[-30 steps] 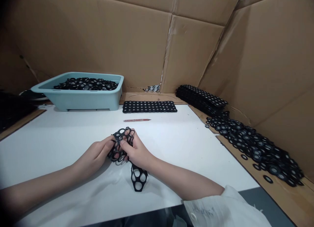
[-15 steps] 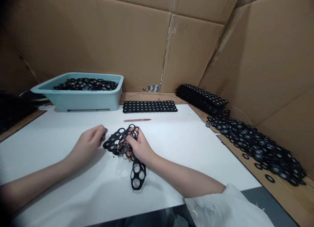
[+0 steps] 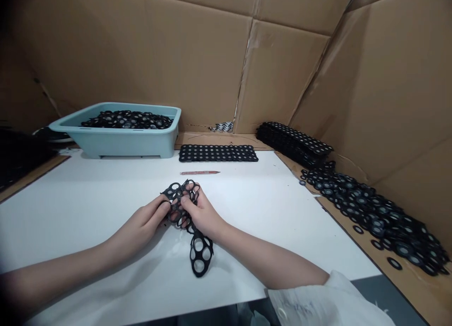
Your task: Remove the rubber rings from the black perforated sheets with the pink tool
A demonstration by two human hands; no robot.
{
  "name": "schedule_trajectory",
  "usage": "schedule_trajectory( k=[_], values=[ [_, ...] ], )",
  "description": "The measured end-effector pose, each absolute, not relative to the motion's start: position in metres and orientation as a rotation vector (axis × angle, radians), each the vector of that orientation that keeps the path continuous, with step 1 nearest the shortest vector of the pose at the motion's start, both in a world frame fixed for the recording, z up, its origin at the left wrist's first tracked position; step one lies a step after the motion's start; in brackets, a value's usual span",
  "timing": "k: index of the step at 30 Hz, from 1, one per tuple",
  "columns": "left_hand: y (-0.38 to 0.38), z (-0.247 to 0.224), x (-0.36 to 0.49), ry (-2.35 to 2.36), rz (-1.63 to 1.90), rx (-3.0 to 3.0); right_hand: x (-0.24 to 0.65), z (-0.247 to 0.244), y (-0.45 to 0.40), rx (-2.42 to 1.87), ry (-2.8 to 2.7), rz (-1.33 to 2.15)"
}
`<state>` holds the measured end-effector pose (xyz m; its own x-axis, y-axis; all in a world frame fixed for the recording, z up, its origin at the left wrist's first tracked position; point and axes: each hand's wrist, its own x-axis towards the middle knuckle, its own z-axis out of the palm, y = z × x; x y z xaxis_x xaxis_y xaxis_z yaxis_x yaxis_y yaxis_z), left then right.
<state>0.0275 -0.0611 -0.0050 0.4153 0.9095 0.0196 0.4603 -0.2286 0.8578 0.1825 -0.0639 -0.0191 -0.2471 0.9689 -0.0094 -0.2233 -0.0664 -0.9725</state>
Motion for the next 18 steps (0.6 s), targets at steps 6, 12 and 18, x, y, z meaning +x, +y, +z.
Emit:
schedule_trajectory(
  k=[6,12,18],
  values=[
    [-0.050,-0.007,0.026,1.196,0.841,1.603,0.183,-0.017,-0.062,-0.975,-1.201,1.637],
    [-0.048,-0.007,0.026,1.160,0.954,1.383,0.181,-0.017,-0.063,-0.969,-1.177,1.653],
    [-0.039,-0.008,0.023,1.058,1.066,1.092,0.183,-0.017,-0.061,-0.915,-1.251,1.687]
  ],
)
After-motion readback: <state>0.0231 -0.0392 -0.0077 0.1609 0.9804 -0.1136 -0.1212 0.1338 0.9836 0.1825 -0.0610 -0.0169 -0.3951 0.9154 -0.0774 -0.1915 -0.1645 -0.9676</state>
